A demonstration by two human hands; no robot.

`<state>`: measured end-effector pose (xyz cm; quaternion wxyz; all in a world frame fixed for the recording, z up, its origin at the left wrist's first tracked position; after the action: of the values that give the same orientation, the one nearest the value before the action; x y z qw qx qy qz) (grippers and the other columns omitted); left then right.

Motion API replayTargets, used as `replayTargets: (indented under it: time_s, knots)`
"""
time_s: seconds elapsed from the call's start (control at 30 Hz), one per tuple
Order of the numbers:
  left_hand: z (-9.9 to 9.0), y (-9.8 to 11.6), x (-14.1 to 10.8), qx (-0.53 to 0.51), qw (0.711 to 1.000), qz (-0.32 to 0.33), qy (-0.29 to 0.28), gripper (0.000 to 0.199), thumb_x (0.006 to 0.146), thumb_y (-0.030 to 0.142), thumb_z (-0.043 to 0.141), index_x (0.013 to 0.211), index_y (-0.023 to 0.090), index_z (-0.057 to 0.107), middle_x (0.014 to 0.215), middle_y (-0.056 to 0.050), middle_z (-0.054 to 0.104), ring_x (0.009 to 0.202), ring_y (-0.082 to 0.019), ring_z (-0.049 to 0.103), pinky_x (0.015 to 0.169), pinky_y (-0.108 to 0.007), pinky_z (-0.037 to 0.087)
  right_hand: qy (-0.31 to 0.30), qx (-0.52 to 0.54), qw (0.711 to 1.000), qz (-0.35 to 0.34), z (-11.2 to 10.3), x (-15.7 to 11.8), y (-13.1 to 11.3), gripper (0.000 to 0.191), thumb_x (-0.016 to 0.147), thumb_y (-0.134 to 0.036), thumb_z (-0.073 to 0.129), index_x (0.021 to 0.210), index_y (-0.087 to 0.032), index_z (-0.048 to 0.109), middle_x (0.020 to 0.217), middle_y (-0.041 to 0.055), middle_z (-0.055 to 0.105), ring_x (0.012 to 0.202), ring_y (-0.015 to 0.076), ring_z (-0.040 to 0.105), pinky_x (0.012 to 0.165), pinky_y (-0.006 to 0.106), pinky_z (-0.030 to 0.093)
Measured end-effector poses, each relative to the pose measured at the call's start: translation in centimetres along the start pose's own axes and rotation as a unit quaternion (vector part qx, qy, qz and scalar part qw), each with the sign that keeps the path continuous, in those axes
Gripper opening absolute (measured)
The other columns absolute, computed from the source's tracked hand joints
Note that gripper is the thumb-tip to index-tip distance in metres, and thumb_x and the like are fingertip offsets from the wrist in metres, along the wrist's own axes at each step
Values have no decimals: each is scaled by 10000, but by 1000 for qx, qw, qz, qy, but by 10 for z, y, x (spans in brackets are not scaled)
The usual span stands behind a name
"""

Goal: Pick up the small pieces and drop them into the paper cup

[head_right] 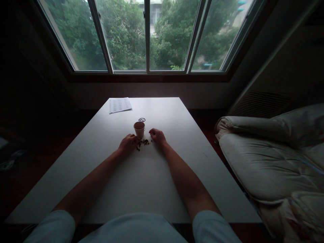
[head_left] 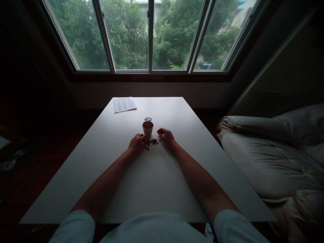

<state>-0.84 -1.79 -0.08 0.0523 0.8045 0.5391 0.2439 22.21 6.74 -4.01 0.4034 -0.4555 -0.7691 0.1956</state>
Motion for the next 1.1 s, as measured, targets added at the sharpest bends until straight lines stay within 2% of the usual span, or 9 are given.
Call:
replayTargets:
  time_s: [0.2, 0.4, 0.6, 0.8, 0.97, 1.1]
  knots:
    - [0, 13, 0, -14, 999, 36, -20, 267, 883, 238, 575, 1097, 261, 735, 1089, -82, 688, 1018, -232, 580, 864, -355, 500, -38, 30, 999, -7, -1, 0, -5, 189, 792, -213, 614, 943, -215, 726, 806, 5, 709, 696, 131, 605, 672, 241, 456]
    - [0, 26, -2, -14, 995, 51, -79, 344, 884, 237, 562, 1189, 300, 706, 1119, -71, 678, 1089, -241, 573, 880, -345, 478, -87, 32, 995, -24, 1, -1, -12, 219, 770, -204, 671, 978, -221, 737, 871, 20, 704, 760, 142, 604, 716, 255, 480]
    - [3, 32, -4, 1, 991, 84, -102, 341, 908, 306, 552, 1221, 327, 687, 1042, -67, 687, 973, -229, 616, 859, -339, 461, -104, -6, 993, -52, 1, 1, -14, 212, 764, -99, 650, 903, -224, 749, 881, 30, 685, 825, 161, 583, 768, 269, 466]
    - [3, 29, -5, -5, 995, 66, -80, 284, 930, 347, 525, 1126, 290, 722, 999, -68, 683, 965, -225, 609, 824, -321, 454, -80, -31, 994, -64, 3, 1, -10, 226, 775, -70, 617, 892, -215, 746, 886, 42, 674, 869, 181, 567, 794, 280, 446]
    - [2, 40, -6, 12, 996, 58, -66, 345, 948, 383, 508, 1245, 307, 666, 1024, -83, 679, 986, -240, 606, 848, -343, 445, -39, -67, 997, -22, 2, 1, -2, 226, 761, -77, 611, 889, -215, 735, 879, 44, 670, 891, 196, 560, 822, 302, 444]
    - [4, 47, -8, 37, 996, 55, -59, 346, 954, 391, 499, 1247, 308, 664, 1011, -86, 679, 960, -245, 605, 868, -366, 434, -7, -78, 997, -1, -1, 4, 3, 245, 758, -73, 572, 880, -216, 729, 851, 37, 678, 863, 194, 574, 836, 314, 446]
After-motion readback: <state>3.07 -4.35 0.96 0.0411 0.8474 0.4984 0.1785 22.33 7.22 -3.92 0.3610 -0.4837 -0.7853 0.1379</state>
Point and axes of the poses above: each hand's wrist, its own x-axis towards the middle knuckle, its own z-axis out of the palm, y = z × x, the point moved 1 cm from there along x, towards the middle knuckle
